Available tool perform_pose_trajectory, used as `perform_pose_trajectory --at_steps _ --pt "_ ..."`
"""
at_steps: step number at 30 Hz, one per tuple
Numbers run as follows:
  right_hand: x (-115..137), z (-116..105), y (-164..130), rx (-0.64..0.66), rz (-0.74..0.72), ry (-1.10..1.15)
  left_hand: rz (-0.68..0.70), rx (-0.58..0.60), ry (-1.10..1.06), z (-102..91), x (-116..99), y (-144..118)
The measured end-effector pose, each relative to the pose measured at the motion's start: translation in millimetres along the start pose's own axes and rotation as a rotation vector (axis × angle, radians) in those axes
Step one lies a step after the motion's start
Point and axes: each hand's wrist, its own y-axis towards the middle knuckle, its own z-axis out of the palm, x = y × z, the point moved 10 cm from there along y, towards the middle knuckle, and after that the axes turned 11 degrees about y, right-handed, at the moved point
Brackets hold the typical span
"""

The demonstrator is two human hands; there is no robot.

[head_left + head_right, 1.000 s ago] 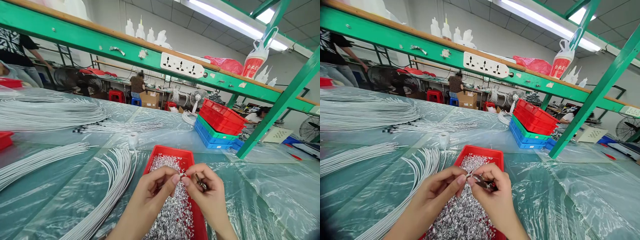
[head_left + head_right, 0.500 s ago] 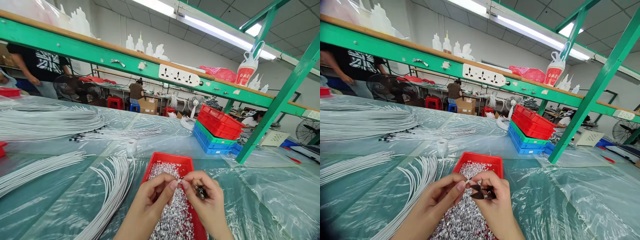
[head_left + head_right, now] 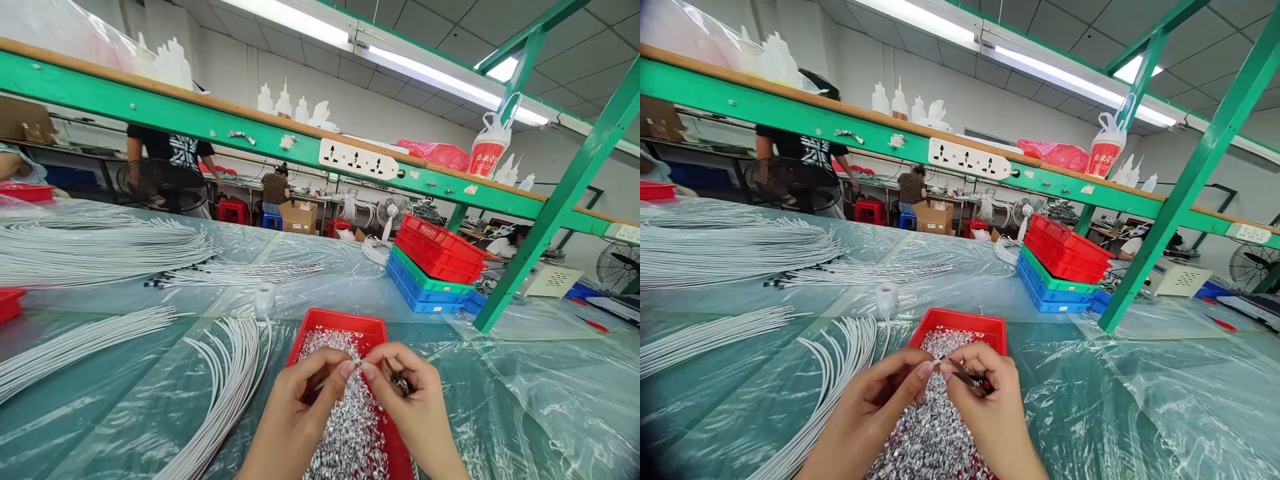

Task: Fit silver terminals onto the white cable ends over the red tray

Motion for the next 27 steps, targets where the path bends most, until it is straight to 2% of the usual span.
perform_pose_trajectory --at_steps 8,11,14,18,21,23,24,27 --pt "-14.6 6.1 -7.1 0.066 0.199 0.207 0.037 -0.075 0.072 -13.3 8.8 6.9" --pt "-20.2 -6.2 -0.9 0.022 0.178 0.216 -0.027 -0.059 -0.046 -13.1 17.0 10.2" --pt "-29.9 -22.9 14.2 -0.027 0.162 0.181 -0.096 0.019 -0.211 -4.8 21.5 8.8" --pt "-57.8 -31.6 38.0 0.055 0.203 0.092 -0.112 0.098 -0.327 7.0 19.3 7.9" --pt "-90.1 -45.0 53.0 0.073 0.215 0.006 -0.134 0.055 -0.404 6.5 21.9 13.3" --pt "-115.8 -58.2 60.5 0.053 0.232 -0.05 -0.15 -0.035 -0.431 -9.6 26.0 16.0" --pt "-128.4 -65.2 63.8 0.037 0.24 -0.071 -0.158 -0.105 -0.444 -25.7 28.3 14.6" --pt "-159.1 -82.1 72.4 -0.012 0.246 -0.118 -0.143 -0.416 -0.432 -102.6 26.7 -14.1"
